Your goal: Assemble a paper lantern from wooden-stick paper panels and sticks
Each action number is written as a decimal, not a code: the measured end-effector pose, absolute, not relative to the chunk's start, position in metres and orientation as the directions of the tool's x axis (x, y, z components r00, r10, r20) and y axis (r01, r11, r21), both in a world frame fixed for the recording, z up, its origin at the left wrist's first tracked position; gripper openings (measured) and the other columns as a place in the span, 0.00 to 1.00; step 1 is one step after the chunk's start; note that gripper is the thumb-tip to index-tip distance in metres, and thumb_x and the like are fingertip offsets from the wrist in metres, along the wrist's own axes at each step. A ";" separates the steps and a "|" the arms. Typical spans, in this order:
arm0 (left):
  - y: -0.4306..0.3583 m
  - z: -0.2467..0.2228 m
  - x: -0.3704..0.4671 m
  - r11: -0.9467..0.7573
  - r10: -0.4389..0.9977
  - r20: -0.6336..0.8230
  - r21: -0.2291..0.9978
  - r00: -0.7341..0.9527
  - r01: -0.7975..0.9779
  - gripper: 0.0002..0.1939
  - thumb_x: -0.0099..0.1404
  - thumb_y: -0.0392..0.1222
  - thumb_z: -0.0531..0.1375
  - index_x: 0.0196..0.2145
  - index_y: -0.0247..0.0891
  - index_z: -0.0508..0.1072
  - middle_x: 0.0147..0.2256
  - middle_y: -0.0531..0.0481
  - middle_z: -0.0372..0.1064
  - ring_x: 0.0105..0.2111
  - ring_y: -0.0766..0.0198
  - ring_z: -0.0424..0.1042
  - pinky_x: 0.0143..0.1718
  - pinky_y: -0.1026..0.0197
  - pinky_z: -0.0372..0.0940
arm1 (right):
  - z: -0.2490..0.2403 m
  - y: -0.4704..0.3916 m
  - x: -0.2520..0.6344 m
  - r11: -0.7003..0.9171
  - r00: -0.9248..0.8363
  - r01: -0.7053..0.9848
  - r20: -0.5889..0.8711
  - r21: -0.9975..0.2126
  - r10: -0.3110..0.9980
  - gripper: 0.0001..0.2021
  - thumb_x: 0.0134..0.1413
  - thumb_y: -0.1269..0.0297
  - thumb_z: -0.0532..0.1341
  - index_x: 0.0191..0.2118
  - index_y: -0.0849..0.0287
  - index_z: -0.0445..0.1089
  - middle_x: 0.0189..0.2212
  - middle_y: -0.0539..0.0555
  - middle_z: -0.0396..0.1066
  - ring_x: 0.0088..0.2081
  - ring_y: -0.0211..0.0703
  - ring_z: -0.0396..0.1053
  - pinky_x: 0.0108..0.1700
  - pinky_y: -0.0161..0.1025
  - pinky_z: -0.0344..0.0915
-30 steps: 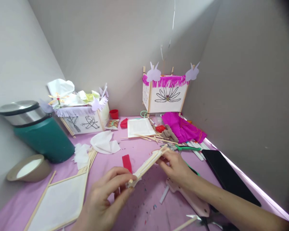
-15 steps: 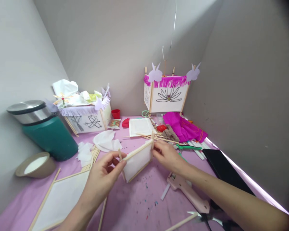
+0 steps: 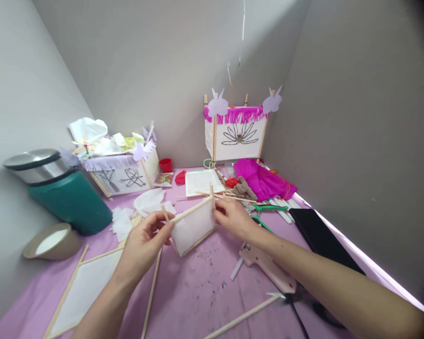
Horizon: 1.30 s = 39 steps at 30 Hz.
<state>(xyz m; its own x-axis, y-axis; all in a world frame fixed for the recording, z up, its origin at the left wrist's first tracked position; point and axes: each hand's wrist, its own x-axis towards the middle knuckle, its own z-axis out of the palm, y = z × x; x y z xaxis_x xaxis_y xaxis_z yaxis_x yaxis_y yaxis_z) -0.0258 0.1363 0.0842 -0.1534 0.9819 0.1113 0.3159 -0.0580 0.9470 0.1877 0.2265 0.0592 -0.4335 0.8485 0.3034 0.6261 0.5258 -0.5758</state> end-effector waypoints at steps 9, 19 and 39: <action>0.159 0.075 -0.044 -0.027 0.989 0.062 0.969 -0.136 0.247 0.17 0.55 0.49 0.64 0.38 0.36 0.71 0.31 0.53 0.68 0.24 0.70 0.65 0.27 0.64 0.66 | 0.065 0.247 0.188 0.490 -0.533 0.587 0.147 -0.644 0.833 0.04 0.50 0.71 0.58 0.30 0.61 0.71 0.27 0.50 0.71 0.28 0.36 0.64 0.30 0.31 0.54; 0.177 0.070 -0.048 0.054 0.982 -0.018 0.981 -0.190 0.187 0.23 0.50 0.50 0.66 0.41 0.34 0.72 0.26 0.54 0.66 0.23 0.71 0.64 0.28 0.65 0.67 | 0.052 0.262 0.182 0.345 -0.558 0.570 -0.043 -0.745 0.829 0.05 0.53 0.70 0.56 0.32 0.62 0.69 0.19 0.47 0.70 0.20 0.34 0.67 0.26 0.29 0.61; 0.164 0.055 -0.045 -0.039 0.991 0.098 0.870 -0.094 0.491 0.15 0.57 0.52 0.59 0.27 0.36 0.66 0.23 0.55 0.63 0.24 0.67 0.65 0.26 0.62 0.67 | 0.064 0.238 0.174 0.365 -0.459 0.724 -0.013 -0.585 0.888 0.12 0.51 0.74 0.53 0.36 0.63 0.74 0.24 0.53 0.76 0.24 0.36 0.71 0.26 0.28 0.58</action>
<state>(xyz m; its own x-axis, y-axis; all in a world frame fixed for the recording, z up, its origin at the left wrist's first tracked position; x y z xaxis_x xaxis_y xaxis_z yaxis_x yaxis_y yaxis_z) -0.0453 0.1639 0.0552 -0.0939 0.9908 0.0979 0.4911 -0.0394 0.8702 0.1743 0.2384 0.0636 -0.4590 0.8883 -0.0134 0.7243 0.3654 -0.5848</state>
